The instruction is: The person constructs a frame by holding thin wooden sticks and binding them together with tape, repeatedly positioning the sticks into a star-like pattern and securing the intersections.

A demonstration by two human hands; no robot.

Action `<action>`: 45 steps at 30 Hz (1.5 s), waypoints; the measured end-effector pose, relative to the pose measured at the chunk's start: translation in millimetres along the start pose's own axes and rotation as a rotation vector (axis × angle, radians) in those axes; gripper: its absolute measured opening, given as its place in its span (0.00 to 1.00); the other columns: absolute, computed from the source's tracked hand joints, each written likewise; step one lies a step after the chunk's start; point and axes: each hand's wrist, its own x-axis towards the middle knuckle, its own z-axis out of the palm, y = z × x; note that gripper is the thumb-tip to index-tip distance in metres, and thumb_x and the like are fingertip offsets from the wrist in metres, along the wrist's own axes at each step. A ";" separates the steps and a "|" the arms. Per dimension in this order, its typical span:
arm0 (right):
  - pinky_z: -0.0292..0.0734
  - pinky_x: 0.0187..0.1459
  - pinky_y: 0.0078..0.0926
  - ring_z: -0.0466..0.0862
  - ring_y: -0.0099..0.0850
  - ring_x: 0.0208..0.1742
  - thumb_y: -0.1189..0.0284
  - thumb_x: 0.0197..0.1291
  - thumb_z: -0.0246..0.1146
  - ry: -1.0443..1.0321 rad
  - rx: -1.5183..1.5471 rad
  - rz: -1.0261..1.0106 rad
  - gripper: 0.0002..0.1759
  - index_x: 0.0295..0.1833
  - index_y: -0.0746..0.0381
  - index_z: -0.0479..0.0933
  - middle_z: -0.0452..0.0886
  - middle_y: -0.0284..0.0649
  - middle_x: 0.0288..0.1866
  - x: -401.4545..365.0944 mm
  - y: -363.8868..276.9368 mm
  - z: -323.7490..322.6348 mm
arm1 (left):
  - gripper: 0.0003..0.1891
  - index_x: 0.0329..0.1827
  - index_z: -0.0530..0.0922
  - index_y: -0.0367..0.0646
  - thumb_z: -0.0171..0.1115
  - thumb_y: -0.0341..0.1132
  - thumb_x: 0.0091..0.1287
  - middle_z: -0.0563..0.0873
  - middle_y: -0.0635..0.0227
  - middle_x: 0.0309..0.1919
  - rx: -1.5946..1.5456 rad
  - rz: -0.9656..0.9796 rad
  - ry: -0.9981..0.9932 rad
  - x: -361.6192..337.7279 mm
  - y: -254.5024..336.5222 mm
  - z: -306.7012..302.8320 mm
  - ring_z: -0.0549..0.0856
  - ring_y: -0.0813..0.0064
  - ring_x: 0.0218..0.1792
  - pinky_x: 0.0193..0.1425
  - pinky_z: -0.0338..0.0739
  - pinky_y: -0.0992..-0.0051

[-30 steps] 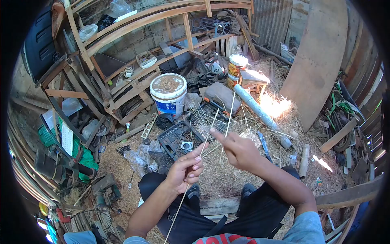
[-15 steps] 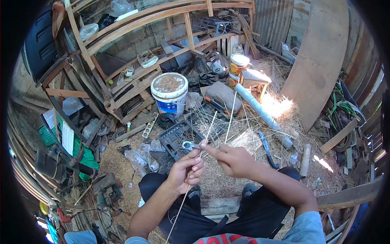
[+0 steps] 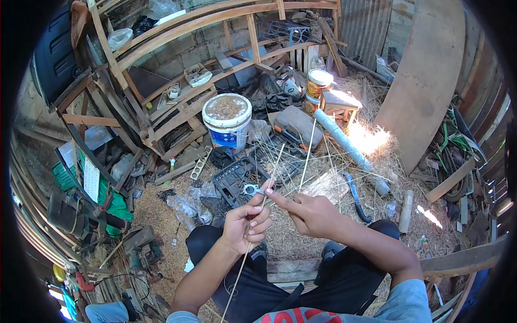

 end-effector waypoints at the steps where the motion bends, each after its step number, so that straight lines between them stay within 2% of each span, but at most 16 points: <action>1: 0.73 0.22 0.37 0.78 0.40 0.23 0.75 0.58 0.59 0.018 -0.013 0.021 0.40 0.78 0.45 0.60 0.73 0.40 0.23 0.5 0.9 -0.4 | 0.32 0.79 0.56 0.63 0.42 0.28 0.71 0.64 0.71 0.21 0.025 0.002 -0.001 0.5 0.3 -0.1 0.61 0.82 0.16 0.11 0.52 0.86; 4: 0.72 0.22 0.37 0.78 0.40 0.22 0.74 0.58 0.59 0.041 -0.042 0.046 0.40 0.78 0.45 0.60 0.73 0.40 0.23 1.5 5.7 -4.7 | 0.33 0.79 0.57 0.63 0.42 0.28 0.71 0.63 0.71 0.20 0.039 0.004 0.044 -0.1 -1.3 -0.7 0.61 0.82 0.16 0.12 0.53 0.85; 11: 0.75 0.22 0.39 0.78 0.41 0.21 0.73 0.60 0.58 0.092 -0.070 0.081 0.40 0.78 0.40 0.58 0.74 0.42 0.23 3.3 15.0 -8.8 | 0.34 0.80 0.55 0.62 0.43 0.28 0.69 0.63 0.72 0.20 0.116 -0.004 0.010 1.0 -2.8 3.1 0.61 0.82 0.16 0.12 0.53 0.86; 14: 0.73 0.26 0.40 0.78 0.41 0.23 0.76 0.60 0.57 0.093 -0.070 0.133 0.38 0.77 0.46 0.61 0.74 0.43 0.24 4.9 18.9 -15.5 | 0.35 0.80 0.55 0.62 0.44 0.28 0.68 0.63 0.72 0.19 0.150 -0.011 0.037 1.2 -4.3 5.9 0.61 0.82 0.16 0.12 0.53 0.86; 20: 0.75 0.33 0.43 0.80 0.45 0.29 0.76 0.62 0.57 0.164 -0.045 0.178 0.36 0.77 0.49 0.61 0.77 0.45 0.26 7.8 37.7 -20.4 | 0.34 0.80 0.55 0.61 0.43 0.28 0.68 0.62 0.72 0.19 0.136 -0.033 0.051 3.2 -8.6 5.3 0.61 0.83 0.16 0.12 0.53 0.86; 23: 0.76 0.34 0.43 0.82 0.47 0.32 0.74 0.64 0.57 0.190 0.006 0.181 0.33 0.76 0.54 0.62 0.81 0.48 0.30 9.5 40.1 -20.7 | 0.34 0.80 0.55 0.60 0.43 0.28 0.69 0.63 0.72 0.20 0.108 -0.032 0.035 4.4 -7.5 4.8 0.61 0.83 0.16 0.11 0.52 0.86; 26: 0.77 0.37 0.43 0.83 0.49 0.34 0.72 0.67 0.56 0.240 0.046 0.274 0.28 0.73 0.59 0.66 0.83 0.50 0.32 10.8 38.9 -16.7 | 0.33 0.80 0.56 0.59 0.42 0.27 0.70 0.63 0.72 0.20 0.074 -0.027 0.017 5.1 -6.9 2.4 0.60 0.83 0.16 0.11 0.52 0.86; 29: 0.77 0.37 0.43 0.83 0.52 0.34 0.70 0.69 0.55 0.308 0.082 0.184 0.23 0.68 0.63 0.71 0.83 0.52 0.32 7.4 52.0 -7.5 | 0.33 0.80 0.56 0.58 0.42 0.27 0.70 0.62 0.72 0.20 0.068 -0.022 0.010 3.3 -5.5 2.1 0.60 0.83 0.16 0.11 0.53 0.86; 32: 0.77 0.33 0.40 0.82 0.47 0.27 0.69 0.70 0.55 0.304 0.076 0.174 0.20 0.63 0.65 0.75 0.80 0.51 0.26 8.9 55.2 -11.4 | 0.33 0.80 0.56 0.57 0.41 0.26 0.71 0.62 0.72 0.20 0.043 -0.031 0.015 2.1 -4.4 -0.2 0.61 0.83 0.16 0.11 0.54 0.86; 35: 0.73 0.29 0.36 0.77 0.36 0.21 0.67 0.72 0.54 0.374 0.178 0.321 0.18 0.58 0.67 0.78 0.74 0.48 0.20 11.7 70.2 -8.9 | 0.33 0.80 0.55 0.58 0.42 0.27 0.70 0.62 0.73 0.20 0.071 -0.027 0.035 1.2 -4.3 1.3 0.60 0.84 0.16 0.11 0.53 0.87; 36: 0.70 0.27 0.32 0.71 0.28 0.20 0.66 0.74 0.52 0.392 0.141 0.435 0.18 0.57 0.66 0.79 0.70 0.44 0.18 10.7 88.8 -14.7 | 0.33 0.80 0.55 0.59 0.42 0.27 0.70 0.62 0.73 0.20 0.097 -0.030 0.020 -3.6 -7.0 2.6 0.60 0.84 0.16 0.11 0.53 0.87; 39: 0.77 0.37 0.43 0.83 0.52 0.31 0.63 0.74 0.51 0.422 0.118 0.494 0.19 0.54 0.66 0.80 0.81 0.56 0.29 8.4 92.4 -54.3 | 0.33 0.80 0.55 0.60 0.42 0.27 0.71 0.62 0.73 0.20 0.114 -0.016 0.002 -5.7 -5.5 -2.1 0.60 0.84 0.16 0.11 0.53 0.87; 40: 0.77 0.35 0.41 0.82 0.50 0.29 0.64 0.73 0.52 0.313 0.092 0.512 0.19 0.56 0.66 0.79 0.81 0.54 0.28 6.5 84.8 -52.3 | 0.33 0.80 0.55 0.61 0.42 0.27 0.71 0.62 0.73 0.20 0.103 0.006 0.002 -5.7 -5.9 -4.6 0.59 0.84 0.16 0.11 0.53 0.87; 42: 0.77 0.34 0.41 0.82 0.47 0.28 0.65 0.72 0.54 0.209 0.258 0.308 0.18 0.57 0.66 0.78 0.81 0.53 0.27 7.1 54.5 -35.2 | 0.32 0.80 0.54 0.62 0.41 0.28 0.73 0.62 0.73 0.20 0.080 0.016 -0.002 -3.4 -4.3 -1.2 0.60 0.84 0.16 0.11 0.52 0.87; 43: 0.77 0.35 0.42 0.83 0.47 0.29 0.66 0.70 0.55 0.157 0.180 0.163 0.19 0.59 0.66 0.77 0.81 0.54 0.28 5.8 43.6 -25.0 | 0.32 0.80 0.54 0.62 0.41 0.28 0.73 0.62 0.73 0.20 0.077 0.014 0.002 -2.7 -1.7 2.0 0.60 0.84 0.16 0.11 0.52 0.87; 45: 0.79 0.35 0.43 0.84 0.49 0.31 0.66 0.68 0.57 0.079 0.205 0.066 0.20 0.61 0.64 0.76 0.83 0.51 0.33 1.3 21.8 -11.9 | 0.32 0.81 0.51 0.62 0.41 0.28 0.75 0.61 0.73 0.19 0.029 0.013 -0.004 -4.1 -0.2 5.6 0.60 0.85 0.15 0.11 0.51 0.86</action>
